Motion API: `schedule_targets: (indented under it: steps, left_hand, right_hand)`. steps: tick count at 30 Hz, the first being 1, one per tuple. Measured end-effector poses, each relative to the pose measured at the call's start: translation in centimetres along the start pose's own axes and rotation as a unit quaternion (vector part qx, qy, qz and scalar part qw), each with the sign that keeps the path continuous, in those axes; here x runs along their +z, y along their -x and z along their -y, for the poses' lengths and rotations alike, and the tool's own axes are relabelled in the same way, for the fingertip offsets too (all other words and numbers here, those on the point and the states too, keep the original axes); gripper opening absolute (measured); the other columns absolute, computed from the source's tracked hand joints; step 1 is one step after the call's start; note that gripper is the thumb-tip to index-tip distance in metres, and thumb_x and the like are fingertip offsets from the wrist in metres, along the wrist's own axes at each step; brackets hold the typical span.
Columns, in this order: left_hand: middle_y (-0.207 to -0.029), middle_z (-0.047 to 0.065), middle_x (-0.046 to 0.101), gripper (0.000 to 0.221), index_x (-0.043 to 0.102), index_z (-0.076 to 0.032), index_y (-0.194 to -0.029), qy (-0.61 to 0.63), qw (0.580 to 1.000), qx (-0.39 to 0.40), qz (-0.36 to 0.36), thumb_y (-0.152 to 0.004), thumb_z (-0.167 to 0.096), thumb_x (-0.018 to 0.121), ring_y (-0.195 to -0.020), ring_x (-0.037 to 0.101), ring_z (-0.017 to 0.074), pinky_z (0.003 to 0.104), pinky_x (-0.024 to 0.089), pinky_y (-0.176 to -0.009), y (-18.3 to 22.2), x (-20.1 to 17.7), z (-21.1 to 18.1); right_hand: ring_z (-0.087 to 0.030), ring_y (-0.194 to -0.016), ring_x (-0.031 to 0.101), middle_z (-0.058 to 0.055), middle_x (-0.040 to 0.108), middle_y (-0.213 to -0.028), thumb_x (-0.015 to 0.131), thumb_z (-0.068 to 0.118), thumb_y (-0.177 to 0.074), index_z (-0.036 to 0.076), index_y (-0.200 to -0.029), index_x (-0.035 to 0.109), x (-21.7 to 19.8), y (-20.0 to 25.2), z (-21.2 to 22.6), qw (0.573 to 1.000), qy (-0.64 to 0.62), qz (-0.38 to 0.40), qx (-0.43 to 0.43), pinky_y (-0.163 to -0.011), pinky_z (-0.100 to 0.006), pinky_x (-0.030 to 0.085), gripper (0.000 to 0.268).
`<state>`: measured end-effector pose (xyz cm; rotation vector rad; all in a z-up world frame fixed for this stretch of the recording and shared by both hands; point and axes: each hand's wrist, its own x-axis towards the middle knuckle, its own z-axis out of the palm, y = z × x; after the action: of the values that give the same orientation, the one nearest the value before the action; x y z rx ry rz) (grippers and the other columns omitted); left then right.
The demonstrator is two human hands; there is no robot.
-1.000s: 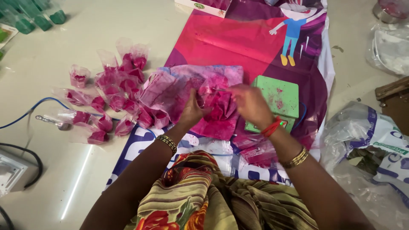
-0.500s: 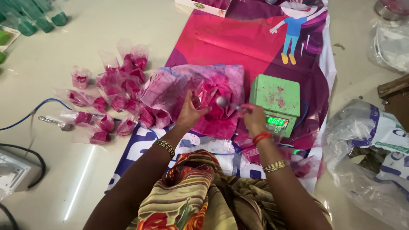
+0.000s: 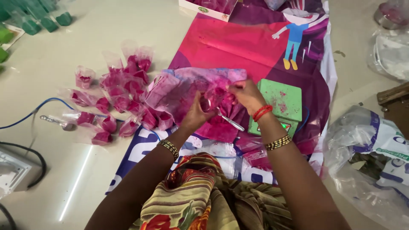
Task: The person packages and weighs pink powder into small plastic bags using a spoon and a digital scale.
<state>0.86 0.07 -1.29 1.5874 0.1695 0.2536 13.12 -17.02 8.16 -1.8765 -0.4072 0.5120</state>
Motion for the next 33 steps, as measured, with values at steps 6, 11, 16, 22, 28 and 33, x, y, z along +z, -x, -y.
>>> schedule_targets:
  steps: [6,11,16,22,28,33]
  left_hand:
    - [-0.113,0.009,0.061,0.076,0.040,-0.009,-0.134,0.041,0.998,0.044,0.028,-0.075,-0.015,0.089,-0.105,0.063,0.0194,0.036,0.054,-0.094,0.3,0.4,-0.2]
    - [-0.115,0.009,0.063,0.072,0.042,-0.007,-0.132,0.030,0.998,0.054,0.020,-0.077,-0.013,0.088,-0.108,0.064,0.0200,0.036,0.054,-0.097,0.1,0.3,-0.7]
    - [-0.116,0.009,0.061,0.076,0.039,-0.008,-0.135,0.018,0.999,0.023,0.016,-0.078,-0.012,0.089,-0.109,0.064,0.0193,0.034,0.055,-0.098,0.4,0.5,-1.5]
    - [-0.123,0.020,0.057,0.090,0.031,-0.009,-0.147,0.065,0.997,0.021,0.028,-0.079,-0.014,0.090,-0.111,0.058,0.0250,0.038,0.051,-0.095,0.2,1.2,0.9]
    - [-0.152,0.023,0.038,0.124,0.000,0.000,-0.158,0.029,0.995,0.099,-0.004,-0.080,-0.014,0.094,-0.141,0.042,0.0287,0.039,0.040,-0.116,-0.5,0.9,5.2]
    - [-0.157,0.026,0.032,0.133,-0.006,-0.002,-0.162,-0.003,0.995,0.099,-0.002,-0.077,-0.016,0.095,-0.145,0.035,0.0325,0.041,0.036,-0.118,0.0,1.0,3.6]
  right_hand:
    - [-0.010,-0.062,0.061,-0.005,0.070,-0.075,0.075,0.015,-0.093,-0.004,-0.099,0.077,0.4,1.1,1.6,0.992,0.111,-0.052,-0.039,-0.053,-0.027,0.050,0.020]
    - [-0.009,-0.063,0.065,-0.003,0.073,-0.080,0.073,0.014,-0.092,-0.001,-0.104,0.074,-0.6,0.3,0.4,0.998,0.038,-0.024,0.039,-0.053,-0.026,0.054,0.019]
    - [-0.014,-0.061,0.067,-0.007,0.073,-0.076,0.071,0.007,-0.091,-0.004,-0.100,0.074,-0.7,0.0,0.1,0.996,-0.035,-0.003,0.087,-0.052,-0.027,0.053,0.014]
    - [-0.024,-0.073,0.076,-0.018,0.076,-0.082,0.076,0.011,-0.084,0.002,-0.093,0.079,1.2,2.4,3.4,0.916,0.292,-0.103,-0.257,-0.064,-0.034,0.058,0.014]
    - [-0.027,-0.078,0.076,-0.018,0.075,-0.086,0.073,0.012,-0.086,0.001,-0.097,0.077,2.0,4.3,4.7,0.914,0.291,-0.111,-0.259,-0.071,-0.036,0.059,0.016]
    - [-0.019,-0.076,0.076,-0.015,0.076,-0.083,0.071,0.011,-0.087,0.001,-0.097,0.076,1.8,4.6,6.3,0.945,0.240,-0.100,-0.200,-0.069,-0.032,0.057,0.015]
